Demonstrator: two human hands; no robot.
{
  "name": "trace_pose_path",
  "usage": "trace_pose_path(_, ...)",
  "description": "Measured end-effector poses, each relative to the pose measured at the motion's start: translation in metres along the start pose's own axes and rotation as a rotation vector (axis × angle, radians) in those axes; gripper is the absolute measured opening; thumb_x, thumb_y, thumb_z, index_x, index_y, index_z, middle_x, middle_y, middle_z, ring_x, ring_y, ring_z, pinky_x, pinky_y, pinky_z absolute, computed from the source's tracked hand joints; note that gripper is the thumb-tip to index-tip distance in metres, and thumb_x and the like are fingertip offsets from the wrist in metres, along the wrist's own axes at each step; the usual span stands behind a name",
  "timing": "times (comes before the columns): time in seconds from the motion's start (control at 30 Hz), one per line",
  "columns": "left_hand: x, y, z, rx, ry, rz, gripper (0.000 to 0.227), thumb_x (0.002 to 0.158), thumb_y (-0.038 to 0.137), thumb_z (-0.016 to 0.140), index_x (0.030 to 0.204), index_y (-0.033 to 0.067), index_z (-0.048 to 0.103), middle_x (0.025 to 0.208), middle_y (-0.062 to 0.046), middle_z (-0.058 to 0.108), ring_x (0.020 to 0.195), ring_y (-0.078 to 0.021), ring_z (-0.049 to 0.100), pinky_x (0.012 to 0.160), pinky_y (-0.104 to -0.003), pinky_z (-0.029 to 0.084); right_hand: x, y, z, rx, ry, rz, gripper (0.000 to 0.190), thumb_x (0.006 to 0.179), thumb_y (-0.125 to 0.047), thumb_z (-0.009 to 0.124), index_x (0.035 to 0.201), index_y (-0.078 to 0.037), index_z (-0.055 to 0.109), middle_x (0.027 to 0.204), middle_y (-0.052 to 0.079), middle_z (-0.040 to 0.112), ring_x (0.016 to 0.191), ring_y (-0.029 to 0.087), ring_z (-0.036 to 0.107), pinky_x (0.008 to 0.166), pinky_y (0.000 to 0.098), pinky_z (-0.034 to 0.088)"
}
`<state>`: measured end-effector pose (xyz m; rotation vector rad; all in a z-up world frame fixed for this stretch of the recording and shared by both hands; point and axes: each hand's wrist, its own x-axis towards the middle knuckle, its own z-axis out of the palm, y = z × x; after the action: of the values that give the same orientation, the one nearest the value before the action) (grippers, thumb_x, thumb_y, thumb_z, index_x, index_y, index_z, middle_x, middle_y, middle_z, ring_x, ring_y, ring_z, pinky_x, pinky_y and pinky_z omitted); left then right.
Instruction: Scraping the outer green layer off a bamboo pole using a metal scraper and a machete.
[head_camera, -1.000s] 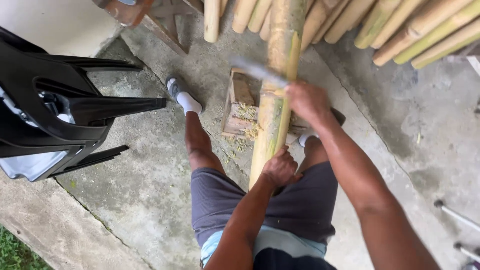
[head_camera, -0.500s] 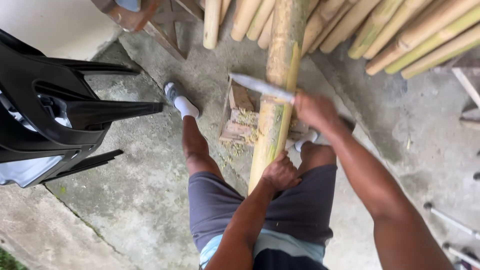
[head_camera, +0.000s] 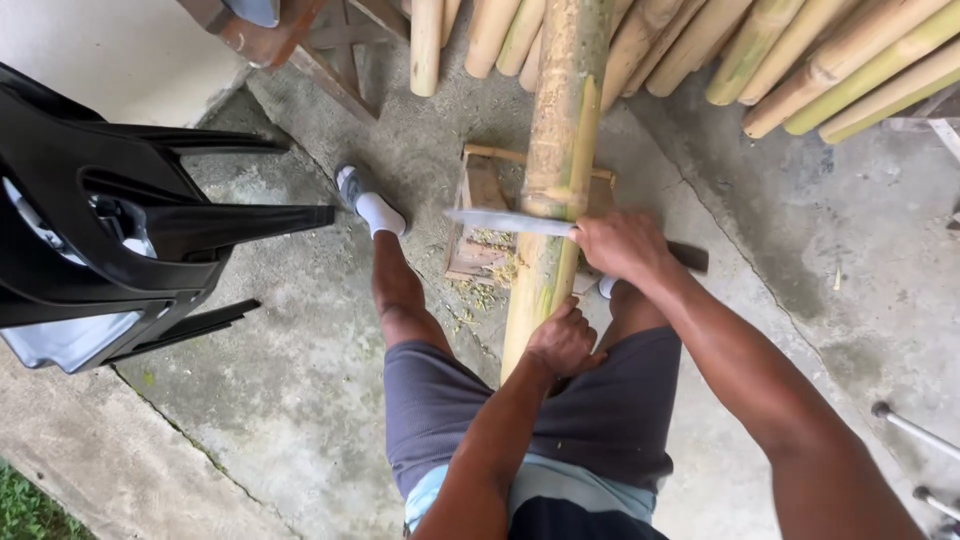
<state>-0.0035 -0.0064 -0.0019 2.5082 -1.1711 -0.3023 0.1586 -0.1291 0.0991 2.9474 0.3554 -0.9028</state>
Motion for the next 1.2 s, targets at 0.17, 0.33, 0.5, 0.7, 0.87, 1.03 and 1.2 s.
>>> trace_pose_path(0.17,-0.004,0.001,0.005,-0.057,-0.089,-0.027,0.055,0.093,0.059,0.057,0.086,0.0078,0.076,0.086,-0.011,0.074,0.099,-0.0251,0.067,0.122,-0.042,0.025,0.018,0.021,0.029,0.197,0.411,-0.005,0.024,0.105,-0.024,0.056,0.092,-0.007,0.066,0.066,0.014,0.067,0.054,0.033,0.064,0.051,0.0490,0.050)
trace_pose_path(0.33,-0.003,0.009,0.011,-0.051,-0.066,-0.002,0.057,0.092,0.060,0.057,0.085,0.0074,0.076,0.084,-0.010,0.075,0.098,-0.0247,0.068,0.119,-0.042,0.026,0.000,0.014,0.028,0.051,-0.070,-0.071,0.017,0.103,-0.019,0.054,0.095,-0.011,0.066,0.067,0.011,0.069,0.054,0.028,0.069,0.048,0.0463,0.056)
trace_pose_path(0.5,-0.007,0.008,0.016,-0.038,-0.093,-0.023,0.056,0.094,0.061,0.056,0.087,0.0090,0.077,0.090,-0.011,0.075,0.102,-0.0246,0.067,0.121,-0.042,0.025,0.024,0.040,0.084,0.379,0.580,0.095,0.031,0.114,-0.032,0.058,0.092,-0.010,0.063,0.067,0.011,0.063,0.058,0.031,0.060,0.054,0.0468,0.047)
trace_pose_path(0.7,0.000,0.002,0.009,-0.018,-0.191,-0.053,0.061,0.094,0.064,0.055,0.088,0.0068,0.076,0.092,-0.011,0.075,0.104,-0.0231,0.067,0.114,-0.041,0.027,-0.039,-0.023,0.116,0.410,0.334,-0.076,0.033,0.104,-0.035,0.056,0.085,-0.009,0.059,0.063,0.012,0.062,0.056,0.037,0.064,0.051,0.0509,0.049)
trace_pose_path(0.87,-0.018,-0.006,0.000,-0.057,0.235,0.098,0.040,0.079,0.047,0.067,0.084,0.0092,0.077,0.092,-0.010,0.074,0.104,-0.0231,0.067,0.114,-0.047,0.035,-0.060,-0.022,0.118,0.365,0.523,-0.104,0.032,0.103,-0.037,0.061,0.087,-0.008,0.062,0.071,0.012,0.064,0.067,0.036,0.066,0.059,0.0499,0.050)
trace_pose_path(1.03,-0.070,-0.029,-0.050,-0.119,0.410,0.057,0.013,0.097,0.024,0.074,0.098,0.0107,0.071,0.091,-0.005,0.069,0.102,-0.0239,0.061,0.111,-0.048,0.043,-0.099,-0.023,0.130,0.261,0.540,-0.156,0.030,0.093,-0.037,0.070,0.095,-0.008,0.068,0.088,0.011,0.068,0.084,0.030,0.067,0.071,0.0452,0.054)
trace_pose_path(1.2,-0.108,-0.069,-0.077,0.336,0.442,-0.188,0.062,0.062,0.048,0.070,0.108,0.0069,0.068,0.105,-0.012,0.068,0.106,-0.0292,0.061,0.097,-0.046,0.039,-0.120,-0.028,0.162,0.218,0.457,-0.229,0.038,0.088,-0.041,0.076,0.103,-0.007,0.069,0.091,0.008,0.067,0.091,0.026,0.063,0.079,0.0407,0.053)
